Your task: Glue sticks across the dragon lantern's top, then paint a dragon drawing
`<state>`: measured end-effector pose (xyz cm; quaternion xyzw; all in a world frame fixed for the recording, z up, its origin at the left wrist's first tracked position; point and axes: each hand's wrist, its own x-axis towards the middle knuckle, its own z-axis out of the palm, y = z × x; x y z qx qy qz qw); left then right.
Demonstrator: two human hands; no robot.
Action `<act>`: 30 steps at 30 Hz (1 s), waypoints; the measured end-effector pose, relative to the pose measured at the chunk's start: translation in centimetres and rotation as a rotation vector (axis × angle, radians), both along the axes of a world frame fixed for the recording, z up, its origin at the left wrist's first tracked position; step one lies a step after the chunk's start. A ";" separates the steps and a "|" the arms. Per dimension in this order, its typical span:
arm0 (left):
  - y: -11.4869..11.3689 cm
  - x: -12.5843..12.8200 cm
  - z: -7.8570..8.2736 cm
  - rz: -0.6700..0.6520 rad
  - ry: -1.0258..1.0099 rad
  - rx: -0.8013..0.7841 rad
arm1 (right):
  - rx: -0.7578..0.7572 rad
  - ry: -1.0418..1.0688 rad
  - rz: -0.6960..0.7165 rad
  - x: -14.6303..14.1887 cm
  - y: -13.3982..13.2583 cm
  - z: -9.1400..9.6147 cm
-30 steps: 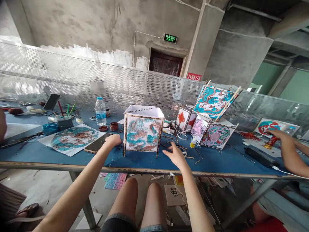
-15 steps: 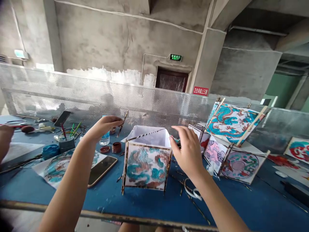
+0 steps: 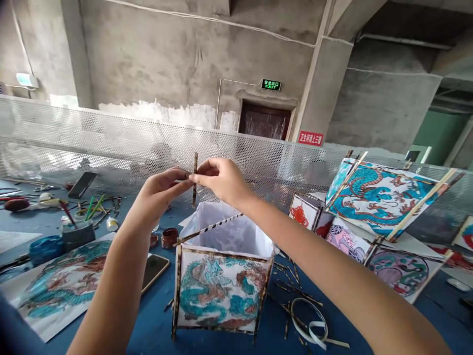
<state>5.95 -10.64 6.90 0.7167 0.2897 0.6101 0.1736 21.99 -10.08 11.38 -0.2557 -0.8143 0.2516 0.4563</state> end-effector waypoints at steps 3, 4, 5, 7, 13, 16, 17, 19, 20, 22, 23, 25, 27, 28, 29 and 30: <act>0.8 -0.1 -0.5 0.029 -0.016 -0.003 | -0.023 -0.008 -0.018 0.0 0.8 0.1; 1.0 -0.3 -0.7 0.046 -0.025 -0.012 | -0.038 -0.014 -0.031 0.1 1.1 0.1; 1.3 -0.6 -0.9 0.067 -0.035 -0.028 | -0.060 -0.029 -0.045 0.2 1.5 0.2; 1.9 -1.6 -1.2 0.125 -0.038 -0.083 | -0.127 -0.085 -0.081 0.4 2.6 0.3; 4.5 -4.9 -2.2 0.172 0.139 -0.270 | -0.308 -0.364 -0.189 0.4 6.2 0.0; 5.7 -5.3 -2.8 0.155 0.221 -0.341 | -0.353 -0.493 -0.217 0.0 7.2 -0.5; 6.1 -5.2 -2.9 0.159 0.236 -0.356 | -0.367 -0.543 -0.216 -0.2 7.4 -0.8; 6.8 -5.1 -3.2 0.174 0.263 -0.373 | -0.395 -0.634 -0.199 -0.6 7.7 -1.3; 7.2 -5.1 -3.3 0.178 0.277 -0.376 | -0.409 -0.673 -0.190 -0.9 7.8 -1.6; 7.9 -5.4 -3.6 0.178 0.315 -0.381 | -0.429 -0.731 -0.174 -1.3 7.9 -2.0; 8.3 -5.6 -3.7 0.172 0.356 -0.390 | -0.431 -0.748 -0.170 -1.5 8.0 -2.0; 9.0 -6.1 -4.2 0.166 0.504 -0.443 | -0.412 -0.753 -0.170 -1.5 8.2 -1.7; 10.0 -6.5 -5.1 0.186 0.710 -0.583 | -0.373 -0.710 -0.184 -0.9 8.2 -0.7; 10.6 -6.6 -5.7 0.207 0.806 -0.678 | -0.349 -0.675 -0.203 -0.3 8.2 0.0; 11.2 -6.5 -6.4 0.230 0.877 -0.778 | -0.323 -0.633 -0.234 0.5 8.0 0.8; 11.8 -6.3 -7.3 0.249 0.925 -0.868 | -0.298 -0.597 -0.276 1.7 7.8 1.5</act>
